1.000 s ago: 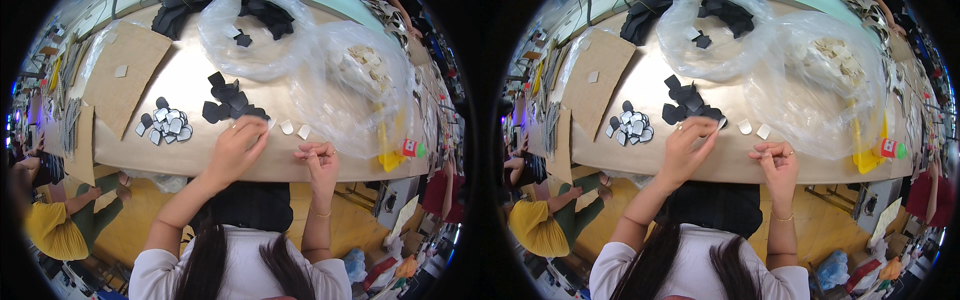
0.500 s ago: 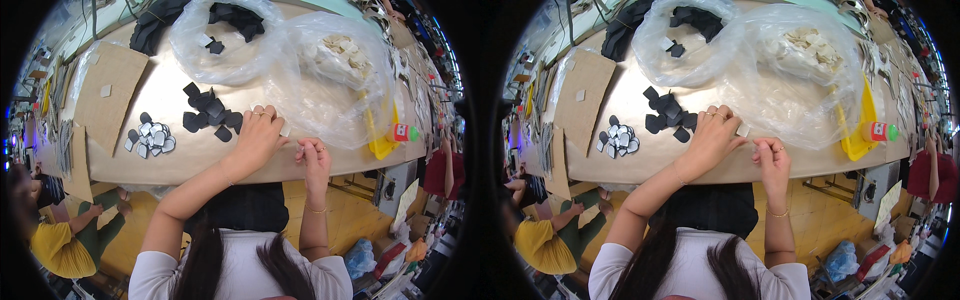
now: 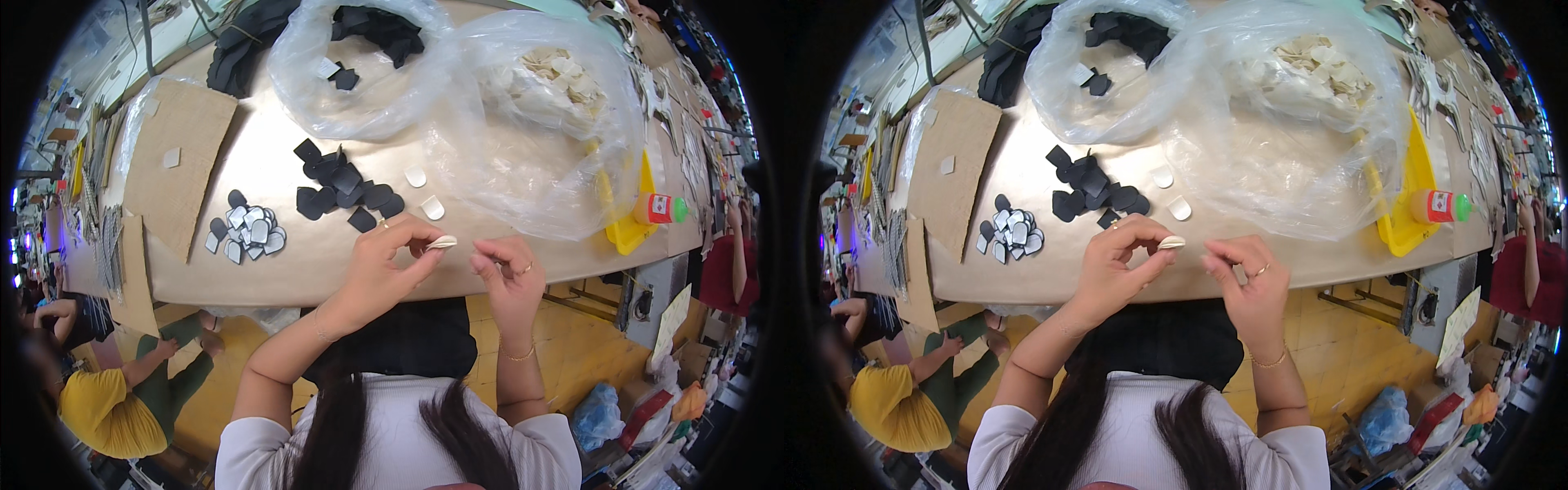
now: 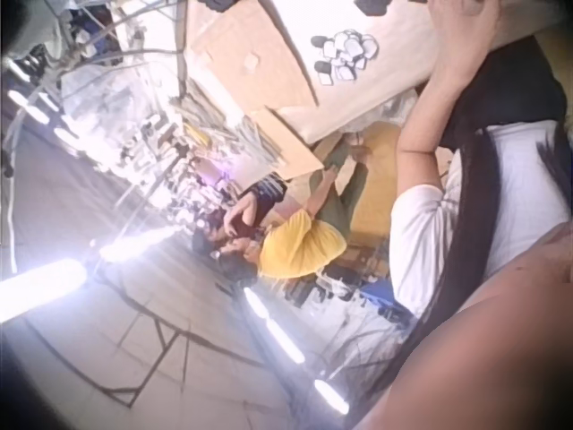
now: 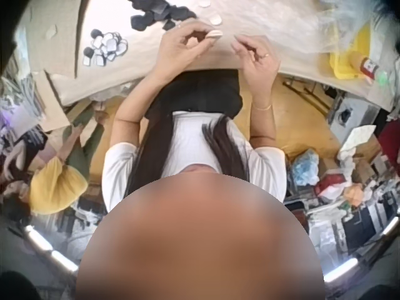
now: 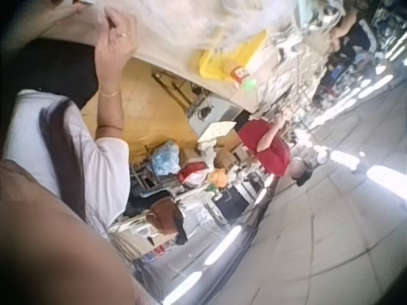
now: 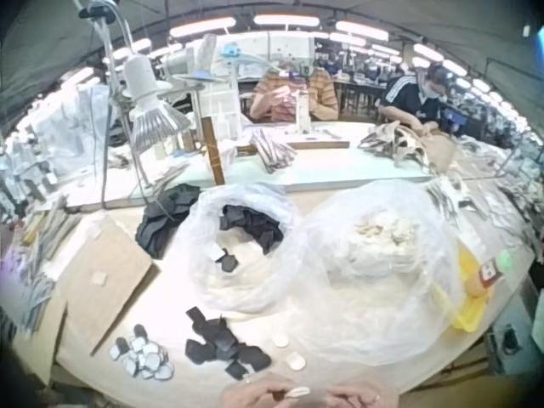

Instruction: The person repeatedly picks small black and white plastic pieces from a table, aligns them, and presses them together to form paired units. The person places completed pairs into a growing pile on the left side of the table and continues the process with remaining pieces.

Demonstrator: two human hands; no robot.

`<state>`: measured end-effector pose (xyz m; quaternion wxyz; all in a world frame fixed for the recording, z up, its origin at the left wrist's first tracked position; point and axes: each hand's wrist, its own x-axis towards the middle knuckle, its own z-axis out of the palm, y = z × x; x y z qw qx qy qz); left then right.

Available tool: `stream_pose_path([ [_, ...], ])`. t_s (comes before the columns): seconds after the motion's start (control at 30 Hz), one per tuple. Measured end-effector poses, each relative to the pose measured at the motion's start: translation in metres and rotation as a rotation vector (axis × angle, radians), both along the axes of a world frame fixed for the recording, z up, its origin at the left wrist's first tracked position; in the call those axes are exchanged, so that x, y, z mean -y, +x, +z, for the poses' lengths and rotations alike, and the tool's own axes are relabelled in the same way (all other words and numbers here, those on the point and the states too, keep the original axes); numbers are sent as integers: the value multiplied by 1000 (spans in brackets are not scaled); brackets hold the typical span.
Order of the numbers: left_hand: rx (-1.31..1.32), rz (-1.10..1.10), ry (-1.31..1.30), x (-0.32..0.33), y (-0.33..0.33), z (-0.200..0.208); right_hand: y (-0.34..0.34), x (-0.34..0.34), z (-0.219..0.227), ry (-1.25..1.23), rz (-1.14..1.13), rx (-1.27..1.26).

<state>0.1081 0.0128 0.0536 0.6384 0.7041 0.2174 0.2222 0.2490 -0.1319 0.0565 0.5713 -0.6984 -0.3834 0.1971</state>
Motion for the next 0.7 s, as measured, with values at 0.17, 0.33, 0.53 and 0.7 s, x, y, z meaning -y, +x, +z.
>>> stream_pose_path([
  [0.17,45,100,30,3,-24,7,-17,-19,8,176,135,504],
  [0.33,48,67,-185,7,-35,11,-20,-31,3,279,197,634],
  [0.53,79,-26,-911,-4,-44,15,-18,-29,1,291,277,687],
  [0.7,-28,-9,-1044,-5,-42,8,-20,-27,-1,278,291,596],
])
